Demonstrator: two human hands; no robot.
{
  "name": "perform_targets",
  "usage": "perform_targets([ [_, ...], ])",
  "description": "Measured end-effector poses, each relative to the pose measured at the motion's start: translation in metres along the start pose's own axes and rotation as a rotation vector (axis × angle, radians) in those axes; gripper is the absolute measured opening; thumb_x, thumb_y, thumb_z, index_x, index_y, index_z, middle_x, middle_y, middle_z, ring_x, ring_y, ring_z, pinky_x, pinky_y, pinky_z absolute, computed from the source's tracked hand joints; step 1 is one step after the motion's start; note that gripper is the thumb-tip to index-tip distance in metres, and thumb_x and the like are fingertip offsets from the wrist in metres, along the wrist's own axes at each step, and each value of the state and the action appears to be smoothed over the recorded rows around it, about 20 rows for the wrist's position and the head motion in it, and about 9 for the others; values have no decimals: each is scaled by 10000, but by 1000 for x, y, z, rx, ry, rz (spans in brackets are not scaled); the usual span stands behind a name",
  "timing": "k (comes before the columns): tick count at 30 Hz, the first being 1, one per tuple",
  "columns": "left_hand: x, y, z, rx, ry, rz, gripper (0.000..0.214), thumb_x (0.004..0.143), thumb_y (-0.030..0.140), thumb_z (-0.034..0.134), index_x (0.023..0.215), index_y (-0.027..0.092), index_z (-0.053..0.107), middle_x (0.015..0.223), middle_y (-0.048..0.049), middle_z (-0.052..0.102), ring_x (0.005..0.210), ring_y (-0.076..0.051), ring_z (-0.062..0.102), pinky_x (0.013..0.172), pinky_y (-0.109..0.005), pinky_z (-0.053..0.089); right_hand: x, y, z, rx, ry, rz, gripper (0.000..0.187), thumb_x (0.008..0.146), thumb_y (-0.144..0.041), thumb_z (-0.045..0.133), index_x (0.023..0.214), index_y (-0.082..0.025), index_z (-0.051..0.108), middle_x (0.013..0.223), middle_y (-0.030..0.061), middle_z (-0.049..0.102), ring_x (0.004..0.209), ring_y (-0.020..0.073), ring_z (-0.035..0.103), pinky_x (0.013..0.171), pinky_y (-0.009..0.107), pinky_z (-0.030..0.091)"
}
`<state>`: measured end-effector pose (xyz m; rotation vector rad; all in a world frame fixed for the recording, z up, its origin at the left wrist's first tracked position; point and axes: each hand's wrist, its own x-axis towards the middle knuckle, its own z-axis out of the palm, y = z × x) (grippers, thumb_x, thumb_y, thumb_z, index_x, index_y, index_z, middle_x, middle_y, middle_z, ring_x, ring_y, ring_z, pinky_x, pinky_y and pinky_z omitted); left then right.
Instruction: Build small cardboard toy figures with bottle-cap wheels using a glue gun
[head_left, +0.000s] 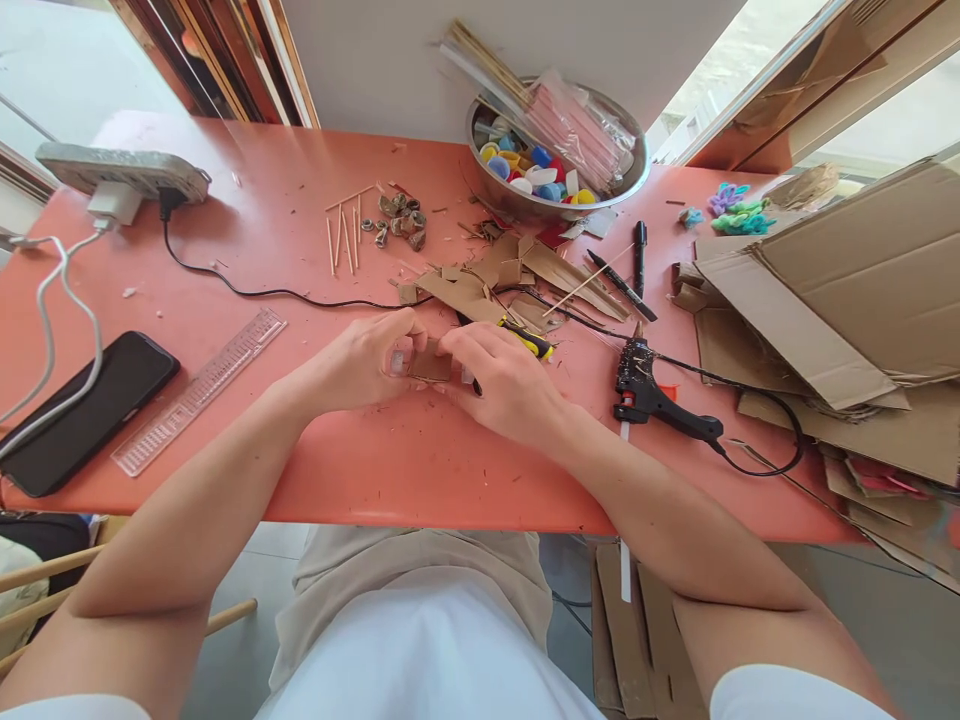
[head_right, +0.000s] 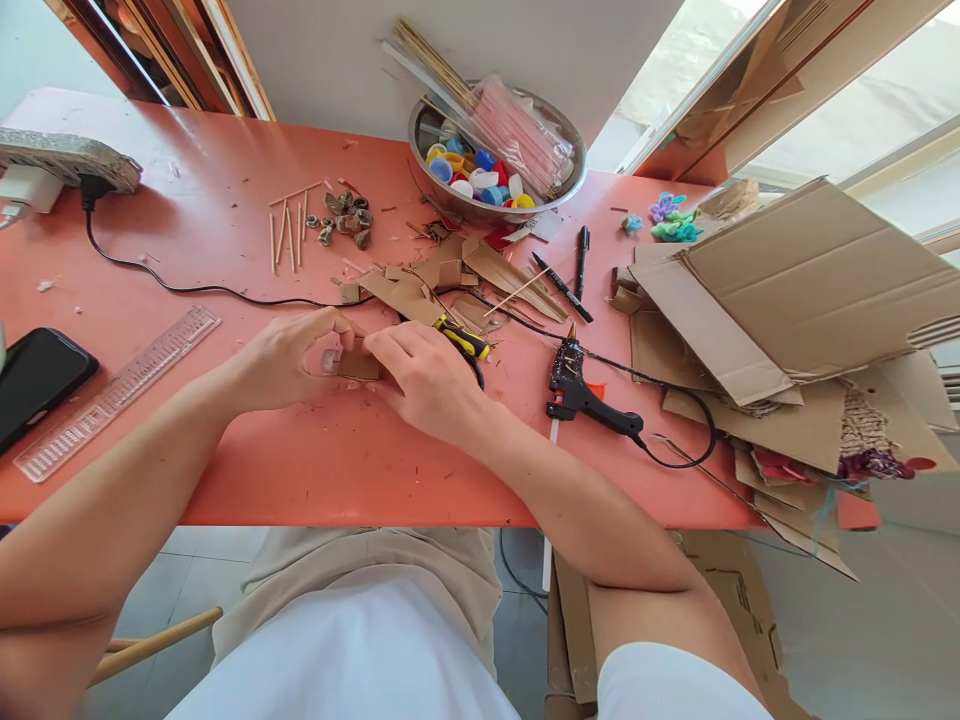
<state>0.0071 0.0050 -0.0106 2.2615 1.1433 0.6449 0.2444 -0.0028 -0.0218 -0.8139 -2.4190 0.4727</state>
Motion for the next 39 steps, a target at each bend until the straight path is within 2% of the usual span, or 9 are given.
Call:
perform_targets([
  [5, 0, -8, 0, 44, 142, 92, 207, 800, 216, 704, 938, 253, 553, 975, -25, 777, 861, -188, 723, 767, -301, 560, 0, 1, -4, 5, 64, -9, 310, 1048, -245, 598, 1357, -224, 588, 1355, 159, 738, 1282, 322, 678, 1066, 504, 565],
  [10, 1, -11, 0, 55, 302, 206, 197, 899, 299, 714, 951, 260, 528, 1073, -62, 803, 985, -218, 764, 850, -349, 591, 2, 1, -11, 30, 117, 100, 421, 1032, -301, 610, 1440, -248, 525, 1416, 162, 703, 1295, 326, 665, 1059, 508, 572],
  [15, 2, -9, -3, 154, 243, 124, 191, 886, 271, 712, 969, 269, 540, 1169, -84, 797, 1089, -259, 750, 965, -416, 577, 4, 0, -10, 74, 122, 182, 284, 1007, -227, 565, 1288, -251, 598, 1219, 123, 755, 1096, 289, 719, 970, 465, 596],
  [20, 4, -9, -4, 291, 158, 109, 203, 874, 258, 702, 1028, 266, 570, 1168, -75, 781, 1095, -264, 723, 977, -413, 553, 6, 3, -5, 8, 117, 160, 276, 938, -137, 541, 1169, -245, 645, 1186, 117, 766, 1104, 285, 706, 969, 444, 576],
  [23, 6, -13, 0, 285, 153, 152, 190, 888, 227, 666, 1043, 257, 561, 1180, -82, 763, 1067, -246, 707, 934, -385, 551, 10, 5, -5, -29, 118, 160, 265, 911, -146, 561, 1149, -239, 631, 1160, 118, 770, 1097, 294, 697, 965, 443, 562],
  [27, 10, -16, 6, 236, 175, 199, 178, 889, 189, 641, 1003, 260, 523, 1199, -94, 738, 1090, -243, 689, 972, -399, 543, 14, 8, -4, -78, 85, 190, 246, 897, -202, 606, 1142, -226, 588, 1147, 142, 773, 1096, 321, 694, 951, 456, 554],
  [33, 5, -18, 2, 190, 120, 130, 294, 759, 122, 641, 977, 259, 498, 1228, -122, 711, 1174, -270, 680, 1013, -436, 558, 18, 14, 0, -79, 83, 160, 272, 870, -175, 604, 1133, -242, 575, 1101, 128, 791, 1101, 332, 699, 968, 478, 558],
  [36, -11, -25, 0, 99, 169, 77, 313, 731, 170, 672, 987, 266, 522, 1355, -131, 701, 1316, -284, 653, 1140, -485, 532, 18, 14, 0, -74, 97, 130, 256, 875, -177, 608, 1119, -248, 576, 1121, 125, 792, 1097, 323, 707, 982, 469, 556],
  [39, -26, -33, -3, -10, 267, 7, 371, 766, 276, 699, 1113, 262, 567, 1434, -142, 694, 1373, -277, 642, 1179, -490, 527, 17, 13, 0, -56, 61, 115, 244, 891, -168, 598, 1123, -242, 585, 1142, 123, 787, 1091, 302, 723, 980, 434, 553],
])
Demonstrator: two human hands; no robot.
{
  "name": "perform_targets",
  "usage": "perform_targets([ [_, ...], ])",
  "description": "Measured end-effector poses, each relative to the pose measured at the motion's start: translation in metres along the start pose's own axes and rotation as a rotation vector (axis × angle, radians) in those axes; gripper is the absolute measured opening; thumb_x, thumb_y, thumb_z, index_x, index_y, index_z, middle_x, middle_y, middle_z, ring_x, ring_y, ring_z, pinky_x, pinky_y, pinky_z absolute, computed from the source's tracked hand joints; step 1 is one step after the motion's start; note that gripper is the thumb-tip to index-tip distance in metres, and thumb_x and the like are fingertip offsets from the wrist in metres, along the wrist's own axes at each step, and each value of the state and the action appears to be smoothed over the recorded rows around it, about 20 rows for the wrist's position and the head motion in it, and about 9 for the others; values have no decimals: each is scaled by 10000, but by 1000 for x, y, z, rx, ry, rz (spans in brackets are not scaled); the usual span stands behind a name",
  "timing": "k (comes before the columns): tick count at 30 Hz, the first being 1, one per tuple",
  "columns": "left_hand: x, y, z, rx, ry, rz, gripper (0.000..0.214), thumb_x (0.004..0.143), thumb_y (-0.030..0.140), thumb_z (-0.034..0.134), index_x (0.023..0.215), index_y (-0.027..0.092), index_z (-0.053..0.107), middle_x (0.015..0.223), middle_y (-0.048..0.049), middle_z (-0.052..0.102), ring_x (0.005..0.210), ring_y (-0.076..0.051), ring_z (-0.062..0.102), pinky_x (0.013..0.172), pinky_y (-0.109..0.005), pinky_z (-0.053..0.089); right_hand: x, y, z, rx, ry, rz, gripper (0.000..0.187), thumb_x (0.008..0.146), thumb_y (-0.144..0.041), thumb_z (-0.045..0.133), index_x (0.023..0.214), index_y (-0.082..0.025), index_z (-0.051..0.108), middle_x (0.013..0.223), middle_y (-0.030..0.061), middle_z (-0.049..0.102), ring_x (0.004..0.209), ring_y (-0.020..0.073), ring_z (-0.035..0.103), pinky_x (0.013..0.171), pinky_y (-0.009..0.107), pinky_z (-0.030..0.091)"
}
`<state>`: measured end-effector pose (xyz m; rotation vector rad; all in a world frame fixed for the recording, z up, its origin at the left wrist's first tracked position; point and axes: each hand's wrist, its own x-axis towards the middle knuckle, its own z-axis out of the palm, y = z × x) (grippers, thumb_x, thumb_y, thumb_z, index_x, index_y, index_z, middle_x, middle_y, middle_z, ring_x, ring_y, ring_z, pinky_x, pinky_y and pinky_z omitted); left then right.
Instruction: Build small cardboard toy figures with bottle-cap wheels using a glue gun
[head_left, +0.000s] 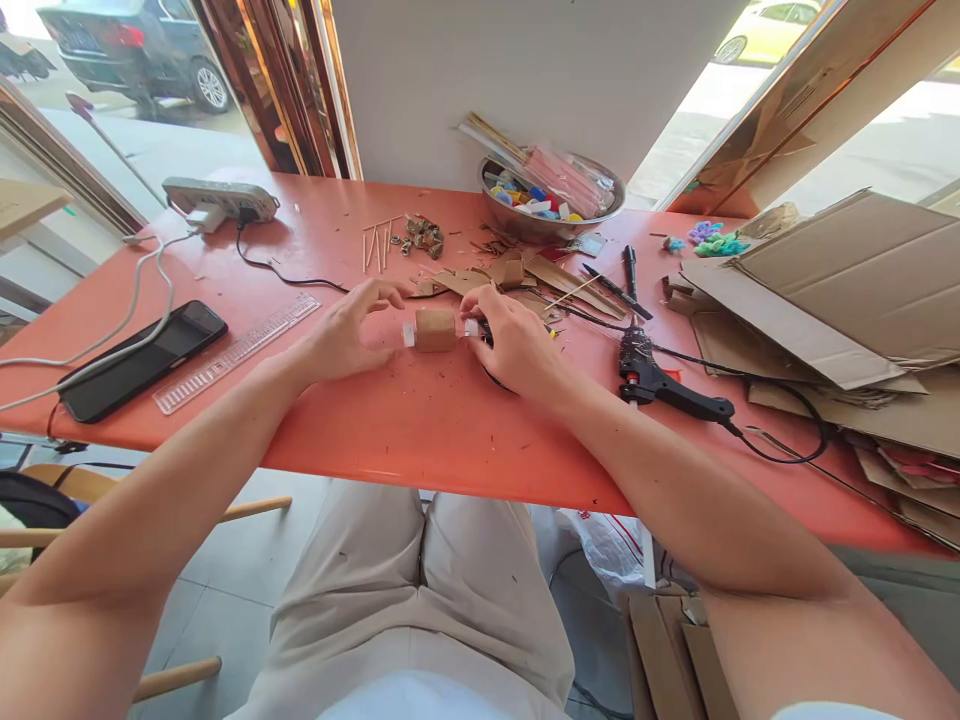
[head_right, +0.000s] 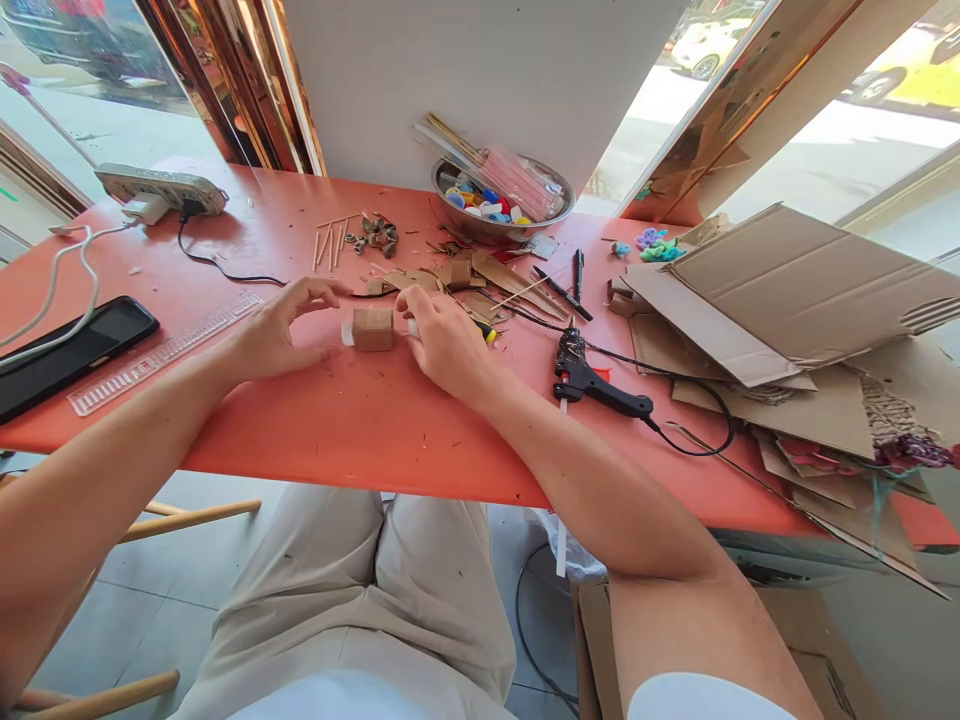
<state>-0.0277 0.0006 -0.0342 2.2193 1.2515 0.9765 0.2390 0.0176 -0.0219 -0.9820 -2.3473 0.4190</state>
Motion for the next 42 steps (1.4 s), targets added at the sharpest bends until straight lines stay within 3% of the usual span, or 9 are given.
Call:
perform_targets([
  [5, 2, 0, -9, 2, -106, -135, 531, 764, 477, 799, 1216, 236, 657, 1265, -101, 789, 1172, -273, 735, 1074, -455, 585, -1, 1, 1, 32, -28, -10, 315, 875, -165, 624, 1183, -235, 612, 1164, 109, 782, 1086, 276, 733, 945, 397, 561],
  [10, 7, 7, -7, 73, -105, -169, 336, 808, 459, 743, 1062, 238, 750, 1116, -51, 827, 1029, -254, 754, 975, -385, 596, -1, 2, -1, 13, -33, -8, 424, 850, -153, 636, 1269, -214, 626, 1204, 132, 778, 1120, 296, 724, 977, 426, 564],
  [17, 4, 11, -4, 146, -62, -157, 298, 835, 418, 672, 1056, 238, 756, 1103, -63, 825, 1017, -264, 755, 999, -394, 581, -2, -4, -2, 3, -48, 6, 385, 890, -168, 645, 1274, -202, 628, 1183, 131, 782, 1118, 315, 729, 981, 438, 562],
  [20, 4, 13, -2, 142, -22, -152, 310, 842, 387, 665, 1102, 243, 754, 1185, -70, 823, 1106, -277, 745, 1058, -415, 562, -3, -7, 0, -4, -23, -21, 363, 910, -205, 674, 1272, -210, 637, 1248, 143, 768, 1187, 335, 706, 1031, 465, 542],
  [23, 5, 15, 4, 118, 9, -134, 385, 811, 395, 730, 1162, 238, 745, 1279, -78, 807, 1213, -295, 719, 1127, -441, 533, -3, -9, 2, -16, -15, -32, 326, 947, -238, 660, 1271, -211, 654, 1136, 128, 776, 1142, 341, 699, 1034, 482, 530],
  [30, 14, 12, 13, 142, -12, -143, 354, 813, 384, 755, 1139, 246, 771, 1176, -53, 838, 1100, -292, 748, 1082, -449, 548, 1, -10, 7, -6, 14, -29, 187, 936, -219, 654, 1119, -211, 688, 1099, 116, 776, 1106, 320, 693, 1003, 447, 520],
  [34, 13, 13, 14, 232, 18, -94, 324, 846, 338, 726, 1159, 262, 762, 1227, -69, 819, 1202, -324, 719, 1159, -502, 493, 0, -14, 7, 15, 22, -3, 131, 927, -232, 680, 1056, -210, 680, 1127, 128, 790, 1103, 317, 711, 990, 438, 531],
  [38, 10, 12, 15, 276, 180, -89, 299, 858, 264, 694, 1155, 261, 727, 1236, -85, 790, 1236, -333, 684, 1152, -531, 491, -4, -21, 3, 123, 6, -7, 216, 965, -355, 692, 1124, -213, 662, 1058, 95, 808, 959, 266, 739, 898, 387, 552],
  [42, 9, 9, 9, 127, 171, -193, 202, 916, 282, 595, 1094, 251, 686, 1097, -65, 795, 1026, -251, 719, 1017, -440, 564, -4, -22, -2, 155, 38, 18, 193, 1039, -391, 589, 1128, -228, 643, 862, 18, 772, 726, 190, 682, 798, 331, 533],
])
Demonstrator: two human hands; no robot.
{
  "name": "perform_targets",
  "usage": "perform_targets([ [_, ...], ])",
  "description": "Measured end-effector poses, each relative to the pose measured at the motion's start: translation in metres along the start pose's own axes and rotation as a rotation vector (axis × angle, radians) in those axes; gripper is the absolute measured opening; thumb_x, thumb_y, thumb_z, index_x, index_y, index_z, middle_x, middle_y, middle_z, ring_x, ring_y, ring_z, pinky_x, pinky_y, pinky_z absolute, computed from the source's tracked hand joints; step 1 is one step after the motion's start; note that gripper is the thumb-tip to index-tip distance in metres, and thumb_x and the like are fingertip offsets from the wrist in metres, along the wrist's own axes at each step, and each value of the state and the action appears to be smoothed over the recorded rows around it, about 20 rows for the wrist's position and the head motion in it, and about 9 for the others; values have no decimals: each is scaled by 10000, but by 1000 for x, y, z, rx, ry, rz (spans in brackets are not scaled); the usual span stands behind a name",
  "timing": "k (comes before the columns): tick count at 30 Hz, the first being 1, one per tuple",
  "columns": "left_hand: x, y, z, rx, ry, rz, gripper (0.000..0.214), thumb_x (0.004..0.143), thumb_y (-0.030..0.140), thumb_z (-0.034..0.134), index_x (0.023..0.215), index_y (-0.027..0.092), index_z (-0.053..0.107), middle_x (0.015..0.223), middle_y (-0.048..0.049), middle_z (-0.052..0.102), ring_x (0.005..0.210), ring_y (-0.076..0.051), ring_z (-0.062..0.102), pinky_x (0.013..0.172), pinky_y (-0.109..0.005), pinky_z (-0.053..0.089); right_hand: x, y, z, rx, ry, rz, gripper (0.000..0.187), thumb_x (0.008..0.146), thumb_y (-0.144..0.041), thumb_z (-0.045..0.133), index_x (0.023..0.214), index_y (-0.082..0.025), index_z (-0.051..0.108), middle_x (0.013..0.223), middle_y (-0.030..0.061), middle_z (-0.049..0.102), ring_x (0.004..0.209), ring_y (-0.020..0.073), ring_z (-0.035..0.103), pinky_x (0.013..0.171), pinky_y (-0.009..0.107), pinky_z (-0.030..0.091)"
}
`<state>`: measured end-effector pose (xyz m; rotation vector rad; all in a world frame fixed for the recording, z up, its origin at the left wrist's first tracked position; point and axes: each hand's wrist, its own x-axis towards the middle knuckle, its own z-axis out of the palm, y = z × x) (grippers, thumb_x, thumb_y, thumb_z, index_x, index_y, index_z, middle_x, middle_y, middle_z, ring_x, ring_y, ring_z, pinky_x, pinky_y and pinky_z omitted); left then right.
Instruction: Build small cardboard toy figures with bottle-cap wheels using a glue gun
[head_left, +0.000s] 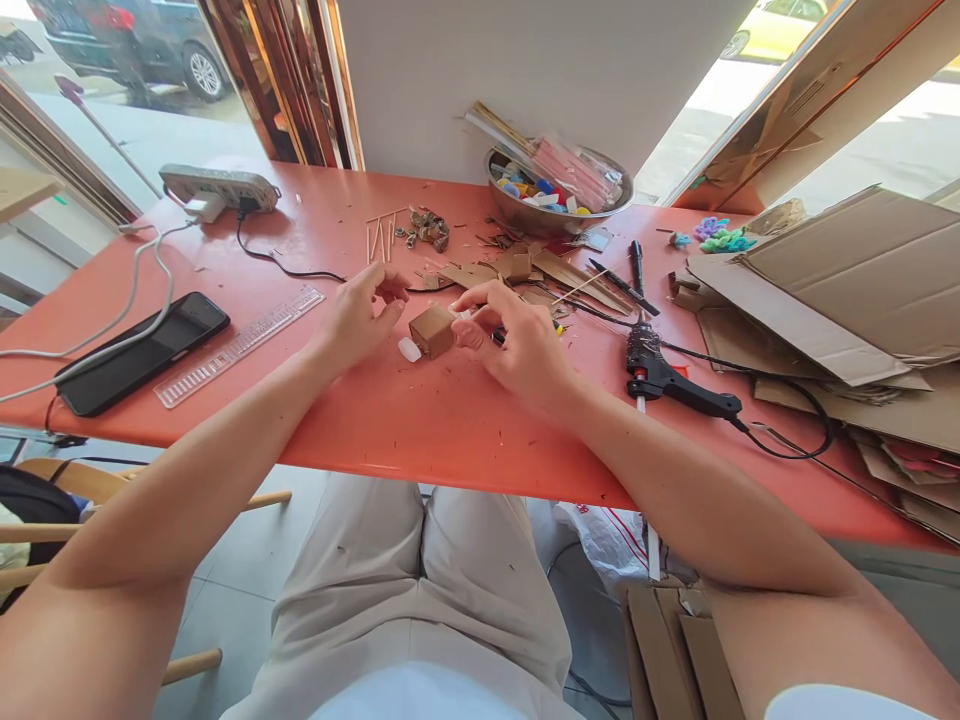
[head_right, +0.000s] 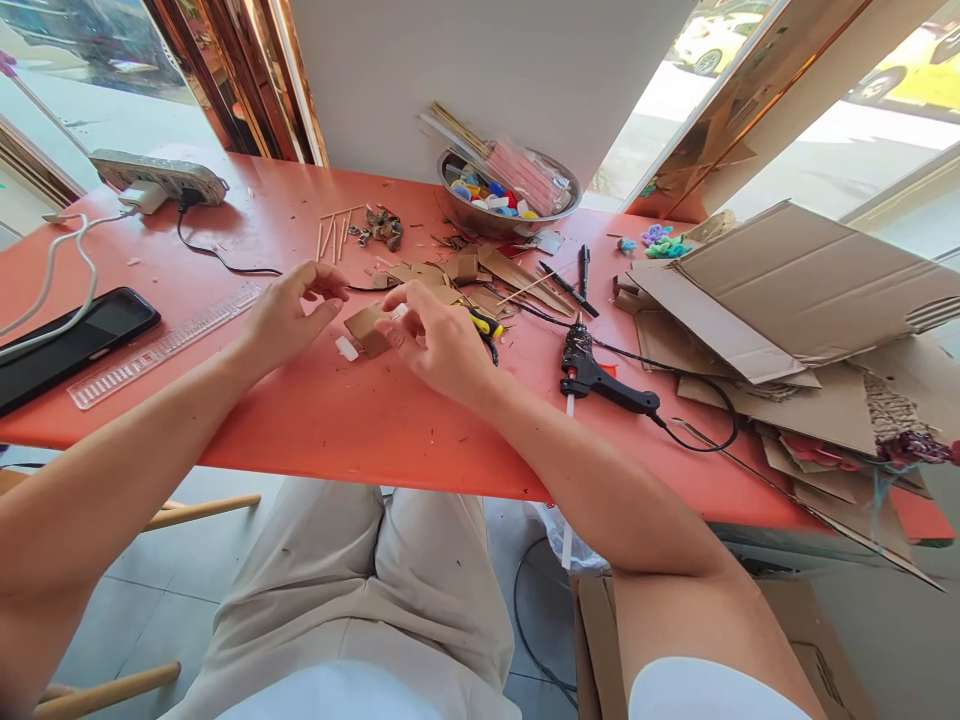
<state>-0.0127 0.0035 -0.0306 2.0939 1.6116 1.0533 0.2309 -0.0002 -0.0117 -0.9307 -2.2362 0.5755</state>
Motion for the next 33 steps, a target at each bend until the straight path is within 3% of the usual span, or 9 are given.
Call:
perform_targets([
  [3, -2, 2, -5, -108, -66, -28, 279, 940, 466, 599, 1084, 237, 669, 1134, -89, 795, 1056, -249, 722, 1014, -421, 565, 3, 7, -3, -61, 54, -12, 84, 1006, -270, 561, 1021, -240, 638, 911, 34, 774, 780, 194, 682, 801, 328, 528],
  [5, -4, 7, -6, -137, -146, -20, 434, 858, 565, 680, 1125, 224, 669, 1177, -97, 788, 1098, -265, 718, 1021, -423, 566, 5, 12, -3, -101, 56, -62, 87, 956, -222, 578, 1011, -236, 645, 1008, 70, 783, 905, 228, 704, 846, 348, 536],
  [9, -7, 16, -2, -37, -279, -70, 657, 674, 532, 809, 1234, 219, 666, 1218, -71, 770, 1020, -259, 720, 951, -408, 587, 6, 17, 1, -151, 2, -149, 243, 916, -195, 591, 1144, -205, 673, 1171, 138, 778, 1126, 303, 701, 994, 419, 532],
  [14, -3, 13, -2, 68, -263, -50, 560, 693, 399, 742, 1219, 217, 687, 1185, -56, 788, 1068, -273, 717, 995, -395, 566, 4, 14, 4, -138, -94, -96, 431, 888, -120, 552, 1305, -166, 652, 1067, 122, 784, 1045, 298, 725, 958, 405, 544],
  [20, -3, 8, -12, 72, -281, -48, 579, 708, 364, 715, 1271, 226, 722, 1264, -56, 792, 1166, -288, 712, 1046, -372, 549, 3, 18, 4, -70, -53, -55, 387, 882, -137, 589, 1256, -205, 663, 1085, 95, 799, 1005, 263, 732, 942, 385, 558],
  [27, 0, 4, -26, 63, -315, -94, 452, 709, 462, 715, 1074, 211, 808, 1090, -43, 819, 1060, -283, 727, 1021, -373, 560, 3, 20, 7, -29, -23, -52, 366, 888, -171, 626, 1250, -213, 656, 1078, 83, 814, 990, 242, 745, 935, 371, 579],
  [33, 1, 7, -25, 41, -313, -112, 450, 676, 447, 702, 1038, 212, 827, 1044, -36, 825, 1026, -276, 728, 995, -361, 563, 4, 20, 8, -11, -31, -42, 339, 898, -187, 634, 1234, -223, 662, 1046, 76, 817, 985, 253, 752, 934, 388, 586],
])
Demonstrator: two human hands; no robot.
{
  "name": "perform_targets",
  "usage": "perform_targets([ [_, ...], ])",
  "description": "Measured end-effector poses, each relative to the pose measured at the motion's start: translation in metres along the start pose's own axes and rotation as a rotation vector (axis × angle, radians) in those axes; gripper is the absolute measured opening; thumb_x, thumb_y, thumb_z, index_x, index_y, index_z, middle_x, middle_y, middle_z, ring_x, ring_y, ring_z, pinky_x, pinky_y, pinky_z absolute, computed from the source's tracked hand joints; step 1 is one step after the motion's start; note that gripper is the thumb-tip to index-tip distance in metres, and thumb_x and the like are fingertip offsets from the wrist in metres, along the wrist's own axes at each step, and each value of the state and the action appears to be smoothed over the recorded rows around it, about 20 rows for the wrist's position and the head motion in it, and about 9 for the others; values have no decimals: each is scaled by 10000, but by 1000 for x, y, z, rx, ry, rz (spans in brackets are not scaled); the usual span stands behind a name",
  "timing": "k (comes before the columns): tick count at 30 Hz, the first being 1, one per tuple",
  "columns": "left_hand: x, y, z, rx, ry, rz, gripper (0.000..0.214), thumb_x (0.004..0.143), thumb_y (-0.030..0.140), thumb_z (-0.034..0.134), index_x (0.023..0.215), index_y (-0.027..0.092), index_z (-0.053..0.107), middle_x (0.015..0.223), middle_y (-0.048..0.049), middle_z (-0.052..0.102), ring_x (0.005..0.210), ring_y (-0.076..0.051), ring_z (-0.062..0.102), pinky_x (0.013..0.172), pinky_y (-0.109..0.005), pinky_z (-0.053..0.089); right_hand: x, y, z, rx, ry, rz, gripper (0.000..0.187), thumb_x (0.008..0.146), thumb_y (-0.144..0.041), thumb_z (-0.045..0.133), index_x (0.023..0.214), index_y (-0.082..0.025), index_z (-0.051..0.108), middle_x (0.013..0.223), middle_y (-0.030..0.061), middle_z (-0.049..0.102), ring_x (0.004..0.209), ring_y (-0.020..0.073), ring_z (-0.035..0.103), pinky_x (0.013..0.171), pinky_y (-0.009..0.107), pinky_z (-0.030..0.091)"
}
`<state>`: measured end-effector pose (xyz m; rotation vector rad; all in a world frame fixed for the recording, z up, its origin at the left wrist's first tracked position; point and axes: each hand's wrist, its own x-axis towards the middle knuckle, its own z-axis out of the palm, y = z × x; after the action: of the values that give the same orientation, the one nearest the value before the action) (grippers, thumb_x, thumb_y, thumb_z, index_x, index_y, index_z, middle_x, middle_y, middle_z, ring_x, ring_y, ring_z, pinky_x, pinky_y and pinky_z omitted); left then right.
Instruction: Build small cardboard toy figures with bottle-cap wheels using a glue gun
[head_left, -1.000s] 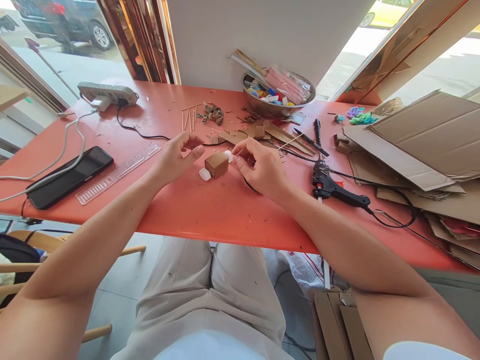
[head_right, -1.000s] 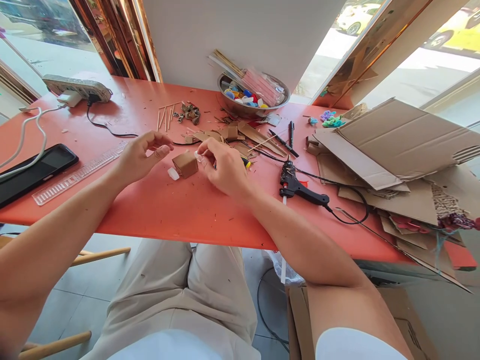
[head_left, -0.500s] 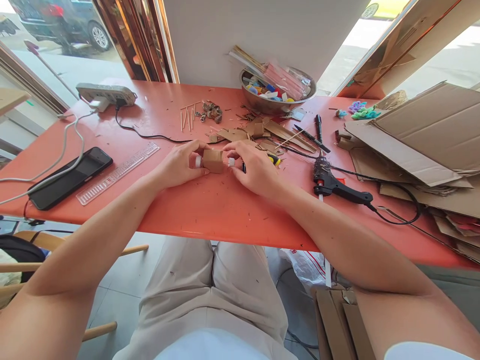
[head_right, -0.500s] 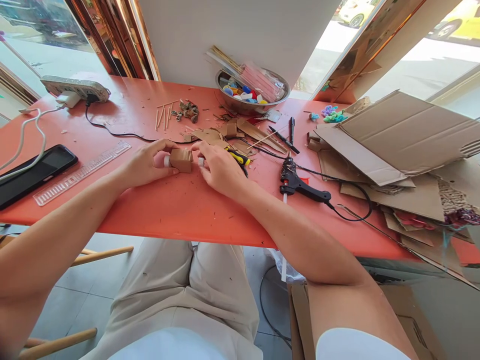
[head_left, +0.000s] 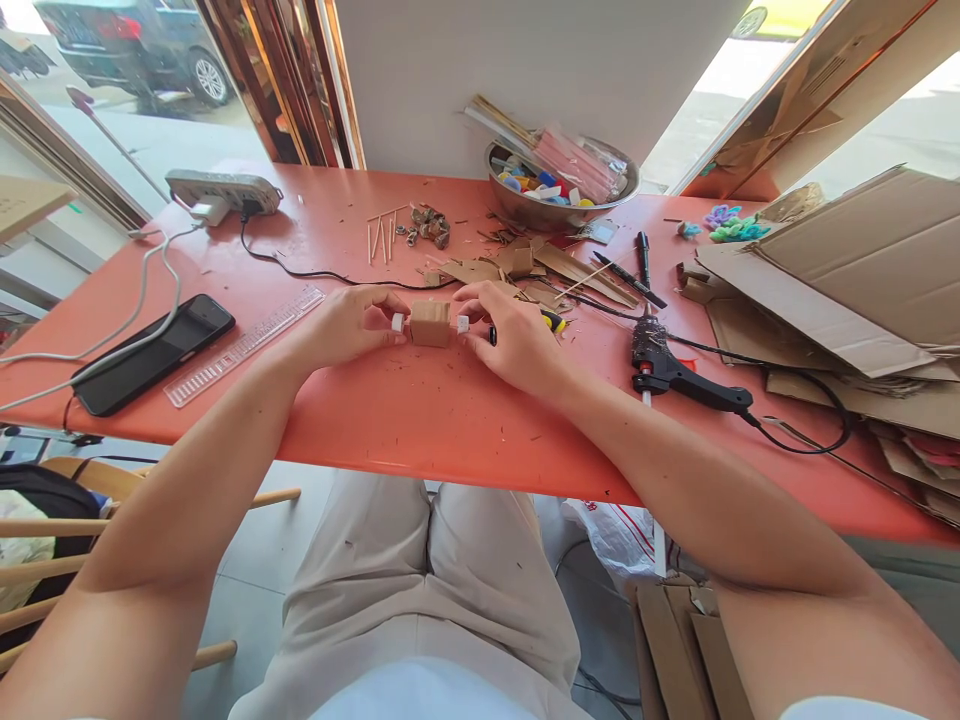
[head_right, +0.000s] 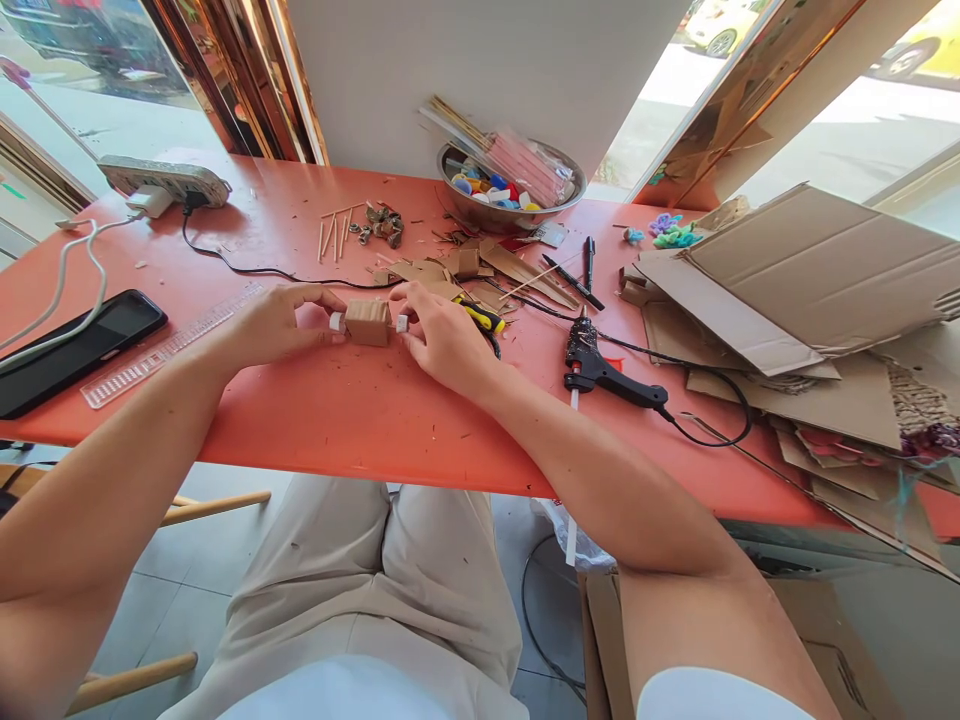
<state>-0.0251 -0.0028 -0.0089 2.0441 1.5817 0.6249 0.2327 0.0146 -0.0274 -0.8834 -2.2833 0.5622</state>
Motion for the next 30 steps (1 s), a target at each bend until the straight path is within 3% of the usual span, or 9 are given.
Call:
perform_targets([
  [8, 1, 0, 0, -20, 10, -25, 466, 667, 447, 748, 1059, 213, 838, 1071, -49, 835, 1064, -300, 751, 1016, -383, 580, 0, -2, -1, 0, -15, 19, 293, 913, -179, 629, 1202, -219, 655, 1039, 78, 811, 932, 240, 756, 912, 377, 575],
  [12, -1, 0, 2, -41, 45, -16, 621, 676, 487, 777, 1234, 216, 804, 1220, -75, 828, 1182, -320, 738, 1082, -397, 565, 0, -2, -1, -44, -12, -29, 281, 918, -241, 654, 1198, -219, 660, 1164, 119, 805, 1116, 297, 745, 986, 423, 575],
  [18, 1, 4, 6, -32, 30, 10, 659, 721, 529, 737, 1293, 206, 802, 1308, -78, 814, 1237, -338, 728, 1132, -401, 537, 3, -2, 2, -99, -22, -60, 419, 946, -293, 658, 1353, -195, 649, 1354, 161, 754, 1276, 359, 675, 1113, 520, 523],
  [24, 0, 3, 2, -87, 21, 40, 537, 785, 527, 717, 1206, 218, 844, 1217, -60, 841, 1256, -344, 722, 1081, -378, 566, 4, -4, 2, -123, -30, -25, 331, 977, -287, 635, 1295, -214, 693, 1202, 132, 791, 1173, 354, 686, 1056, 498, 523],
  [30, -1, 5, 2, -84, 25, 35, 452, 796, 420, 670, 1155, 222, 861, 1169, -35, 849, 1196, -321, 744, 1050, -367, 574, 5, -4, 3, -104, -16, -19, 232, 954, -269, 659, 1177, -227, 703, 1124, 108, 792, 1102, 331, 689, 991, 455, 518],
])
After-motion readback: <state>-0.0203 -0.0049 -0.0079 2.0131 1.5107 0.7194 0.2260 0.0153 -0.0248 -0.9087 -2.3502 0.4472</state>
